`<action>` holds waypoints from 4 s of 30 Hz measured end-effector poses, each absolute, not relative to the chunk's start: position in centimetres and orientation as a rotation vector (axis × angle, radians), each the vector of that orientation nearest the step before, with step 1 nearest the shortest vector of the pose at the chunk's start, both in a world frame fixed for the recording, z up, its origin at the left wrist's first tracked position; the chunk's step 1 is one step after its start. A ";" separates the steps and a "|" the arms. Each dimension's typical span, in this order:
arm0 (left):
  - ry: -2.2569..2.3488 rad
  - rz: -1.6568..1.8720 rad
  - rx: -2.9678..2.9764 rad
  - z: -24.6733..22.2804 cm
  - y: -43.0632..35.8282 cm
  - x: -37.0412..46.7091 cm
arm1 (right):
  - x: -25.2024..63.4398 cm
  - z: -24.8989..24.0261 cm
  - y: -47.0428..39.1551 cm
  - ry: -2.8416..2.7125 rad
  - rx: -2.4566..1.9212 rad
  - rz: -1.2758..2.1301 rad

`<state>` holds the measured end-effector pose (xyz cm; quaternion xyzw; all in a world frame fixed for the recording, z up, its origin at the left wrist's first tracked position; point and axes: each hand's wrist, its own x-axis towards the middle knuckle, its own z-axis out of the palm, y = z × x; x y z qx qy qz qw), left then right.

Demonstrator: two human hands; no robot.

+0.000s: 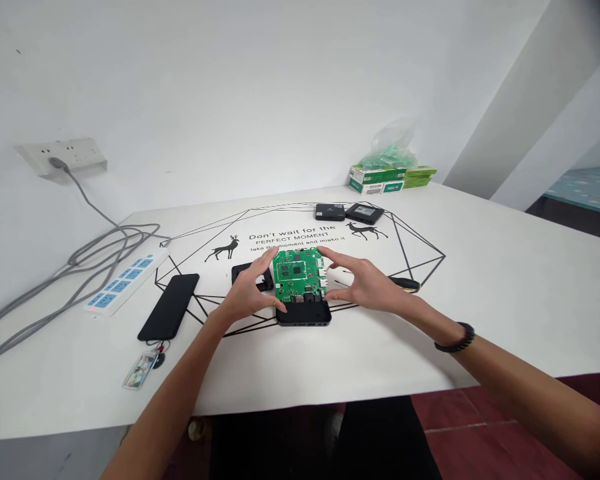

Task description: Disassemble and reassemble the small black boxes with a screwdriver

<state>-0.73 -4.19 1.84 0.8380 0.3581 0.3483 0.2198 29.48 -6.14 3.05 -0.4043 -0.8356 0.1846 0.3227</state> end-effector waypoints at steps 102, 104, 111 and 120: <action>0.985 0.260 2.628 3.1 -8.9 1.0 | 38.8 2.3 -7.2 -2.125 -1.807 0.307; 0.988 0.285 2.520 3.8 -8.5 -0.3 | 37.0 4.3 -8.3 -1.970 -1.769 0.483; 1.080 0.306 2.280 4.0 -6.9 -1.6 | 28.9 9.7 -11.1 -2.111 -1.464 0.819; 0.970 0.192 2.286 3.0 -6.1 -1.4 | 23.6 11.1 -10.8 -2.497 -1.422 0.649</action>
